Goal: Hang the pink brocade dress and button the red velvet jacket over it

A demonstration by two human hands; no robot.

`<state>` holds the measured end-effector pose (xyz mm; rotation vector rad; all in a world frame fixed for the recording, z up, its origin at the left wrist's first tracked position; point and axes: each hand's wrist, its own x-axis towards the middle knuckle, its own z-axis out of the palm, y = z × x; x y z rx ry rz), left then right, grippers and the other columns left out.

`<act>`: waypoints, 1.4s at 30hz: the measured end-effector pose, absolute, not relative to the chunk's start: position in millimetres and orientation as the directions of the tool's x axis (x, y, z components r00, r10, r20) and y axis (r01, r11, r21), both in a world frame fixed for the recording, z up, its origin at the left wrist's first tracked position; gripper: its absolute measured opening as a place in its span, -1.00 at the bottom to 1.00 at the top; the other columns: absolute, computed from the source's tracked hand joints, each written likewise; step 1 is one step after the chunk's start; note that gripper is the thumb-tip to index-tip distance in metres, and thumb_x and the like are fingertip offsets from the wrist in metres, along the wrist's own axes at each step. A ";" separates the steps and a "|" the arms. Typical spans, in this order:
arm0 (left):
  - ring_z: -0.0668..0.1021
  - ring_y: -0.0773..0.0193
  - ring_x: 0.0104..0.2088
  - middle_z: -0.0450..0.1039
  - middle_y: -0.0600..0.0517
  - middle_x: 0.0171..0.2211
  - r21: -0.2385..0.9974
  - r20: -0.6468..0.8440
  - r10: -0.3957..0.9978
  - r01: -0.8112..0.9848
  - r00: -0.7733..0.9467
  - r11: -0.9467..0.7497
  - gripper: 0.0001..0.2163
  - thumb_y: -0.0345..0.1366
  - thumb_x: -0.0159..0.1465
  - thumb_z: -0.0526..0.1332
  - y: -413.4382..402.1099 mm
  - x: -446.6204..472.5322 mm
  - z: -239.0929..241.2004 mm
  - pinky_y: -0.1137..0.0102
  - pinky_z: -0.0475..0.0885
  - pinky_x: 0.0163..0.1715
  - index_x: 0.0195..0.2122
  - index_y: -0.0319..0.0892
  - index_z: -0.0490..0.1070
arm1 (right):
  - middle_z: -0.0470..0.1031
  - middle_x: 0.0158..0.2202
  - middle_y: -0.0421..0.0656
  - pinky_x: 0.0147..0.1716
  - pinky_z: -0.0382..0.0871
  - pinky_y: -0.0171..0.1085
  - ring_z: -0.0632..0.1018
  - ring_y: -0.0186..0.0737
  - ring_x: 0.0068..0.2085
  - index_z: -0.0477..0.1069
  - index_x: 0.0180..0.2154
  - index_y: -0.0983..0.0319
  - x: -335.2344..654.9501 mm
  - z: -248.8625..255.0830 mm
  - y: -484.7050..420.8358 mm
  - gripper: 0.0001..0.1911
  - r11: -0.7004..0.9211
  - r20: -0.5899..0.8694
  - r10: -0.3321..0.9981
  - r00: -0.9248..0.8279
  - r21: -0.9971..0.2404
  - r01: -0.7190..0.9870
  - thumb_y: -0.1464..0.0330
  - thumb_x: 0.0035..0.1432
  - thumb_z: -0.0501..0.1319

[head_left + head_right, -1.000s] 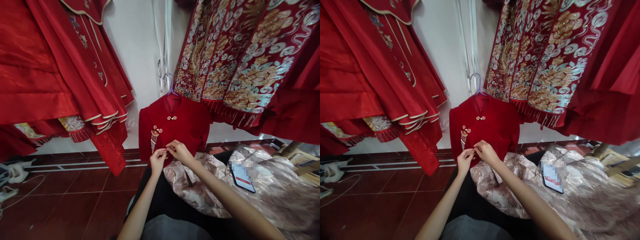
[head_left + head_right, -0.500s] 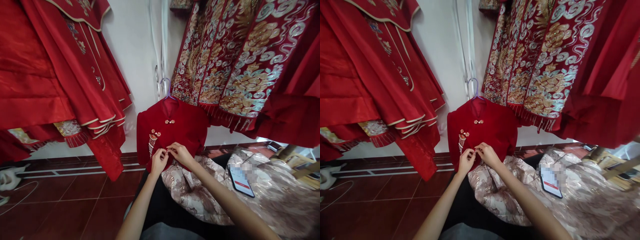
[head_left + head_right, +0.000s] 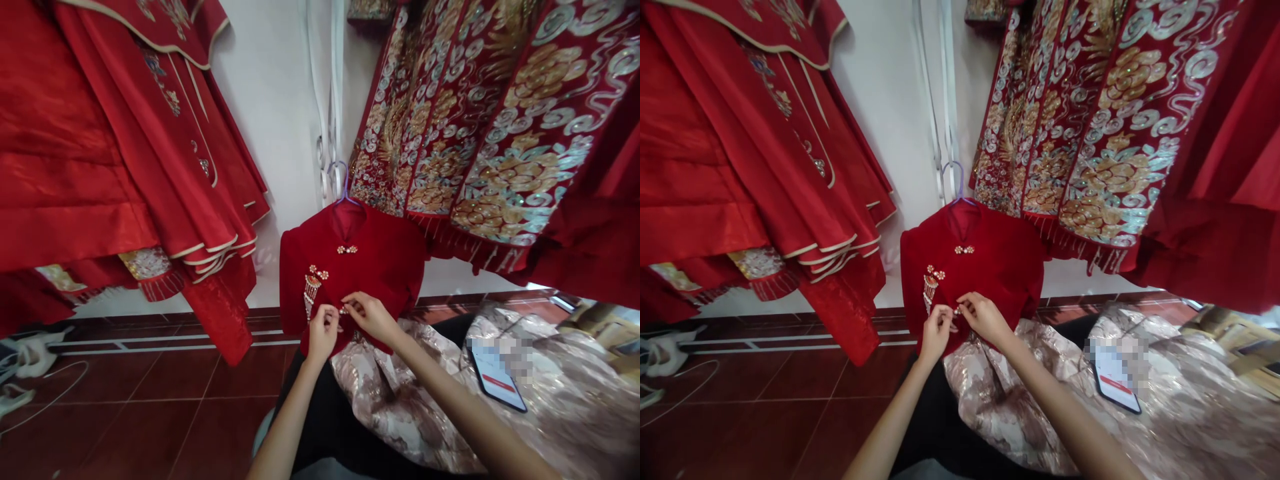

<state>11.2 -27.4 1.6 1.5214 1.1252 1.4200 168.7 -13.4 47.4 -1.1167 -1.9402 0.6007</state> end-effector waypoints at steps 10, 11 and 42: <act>0.52 0.35 -0.41 0.48 -0.01 -0.30 0.945 0.271 0.958 0.159 0.096 -0.284 -0.81 -0.22 0.13 0.26 -25.7 -7.9 31.3 0.52 0.44 -0.51 -0.26 -0.16 0.40 | 0.48 -0.14 -0.09 -0.08 0.43 -0.23 0.53 -0.24 -0.09 0.33 -0.10 0.20 164.4 55.2 -21.8 -0.70 0.258 0.189 0.929 -0.317 -0.947 0.192 0.18 0.19 0.13; 0.52 0.35 -0.42 0.48 0.00 -0.34 0.951 0.256 0.962 0.154 0.096 -0.268 -0.81 -0.22 0.11 0.28 -22.9 -12.7 33.5 0.51 0.44 -0.50 -0.29 -0.17 0.39 | 0.47 -0.10 -0.08 -0.02 0.40 -0.21 0.51 -0.24 -0.05 0.33 -0.06 0.19 163.2 58.1 -23.7 -0.67 0.212 0.156 0.924 -0.350 -0.969 0.127 0.17 0.19 0.14; 0.56 0.26 -0.33 0.52 -0.04 -0.31 0.994 -0.045 0.992 0.105 0.121 0.032 -0.77 -0.18 0.13 0.26 -20.9 -23.2 33.1 0.41 0.50 -0.36 -0.26 -0.21 0.44 | 0.32 -0.37 -0.21 -0.40 0.34 -0.38 0.41 -0.34 -0.35 0.34 -0.18 0.21 133.8 35.9 -24.1 -0.72 0.021 0.021 0.999 -0.038 -1.000 0.001 0.18 0.12 0.21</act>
